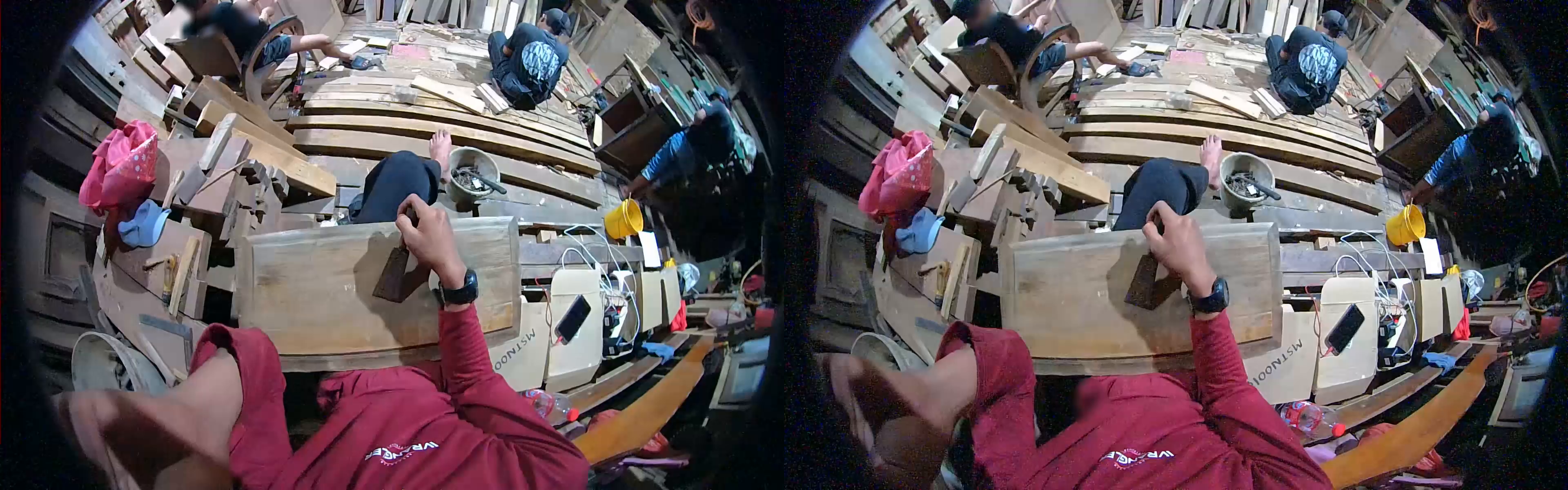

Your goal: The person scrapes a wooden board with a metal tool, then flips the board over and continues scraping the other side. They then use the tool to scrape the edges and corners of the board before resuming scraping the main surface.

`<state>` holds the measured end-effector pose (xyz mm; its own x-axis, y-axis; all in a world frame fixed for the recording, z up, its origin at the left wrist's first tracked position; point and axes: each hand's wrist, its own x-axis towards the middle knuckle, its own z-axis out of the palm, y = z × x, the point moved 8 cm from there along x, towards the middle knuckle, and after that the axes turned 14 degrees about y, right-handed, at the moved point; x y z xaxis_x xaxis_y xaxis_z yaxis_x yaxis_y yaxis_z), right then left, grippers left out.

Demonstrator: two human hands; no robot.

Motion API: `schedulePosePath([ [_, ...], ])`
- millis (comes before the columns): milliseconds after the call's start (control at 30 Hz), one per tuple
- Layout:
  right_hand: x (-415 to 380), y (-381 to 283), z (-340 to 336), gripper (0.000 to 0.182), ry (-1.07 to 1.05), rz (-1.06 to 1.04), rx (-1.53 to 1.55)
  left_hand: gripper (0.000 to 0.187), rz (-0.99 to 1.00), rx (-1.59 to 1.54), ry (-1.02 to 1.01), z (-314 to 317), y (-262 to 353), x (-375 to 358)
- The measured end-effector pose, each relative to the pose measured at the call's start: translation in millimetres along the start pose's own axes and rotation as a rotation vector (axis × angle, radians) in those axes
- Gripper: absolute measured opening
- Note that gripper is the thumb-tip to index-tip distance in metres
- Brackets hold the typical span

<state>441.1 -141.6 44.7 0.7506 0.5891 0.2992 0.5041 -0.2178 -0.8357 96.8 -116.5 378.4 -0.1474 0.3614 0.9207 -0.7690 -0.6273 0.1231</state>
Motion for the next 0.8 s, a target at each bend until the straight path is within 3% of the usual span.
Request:
schedulePosePath([
  [100,2.6,-5.0,-1.7,0.016,0.027,-0.086,-0.016,0.036,0.026,-0.017,-0.019,-1.9,7.6,11.7],
  [300,0.5,-7.7,-2.8,0.014,0.010,-0.029,-0.020,0.037,0.034,-0.046,-0.041,-13.1,-4.2,6.0],
  [500,-0.1,-29.4,-16.1,0.010,0.215,-0.144,0.066,0.038,-0.009,-0.057,-0.055,-16.4,-12.0,6.4],
  [600,-1.3,-15.3,0.8,0.014,-0.051,-0.064,0.001,0.039,-0.016,-0.063,-0.041,-13.7,-13.2,4.0],
  [633,-2.5,-15.4,-1.9,0.013,-0.050,-0.068,0.005,0.039,-0.010,-0.065,-0.040,-12.9,-12.1,4.9],
  [700,-1.4,-17.1,-4.9,0.013,-0.031,-0.082,0.023,0.039,0.002,-0.076,-0.043,-11.2,-8.6,6.2],
  [800,4.1,-19.1,-26.0,0.011,0.170,-0.082,0.063,0.040,0.011,-0.070,-0.039,-15.2,-3.1,8.3],
])
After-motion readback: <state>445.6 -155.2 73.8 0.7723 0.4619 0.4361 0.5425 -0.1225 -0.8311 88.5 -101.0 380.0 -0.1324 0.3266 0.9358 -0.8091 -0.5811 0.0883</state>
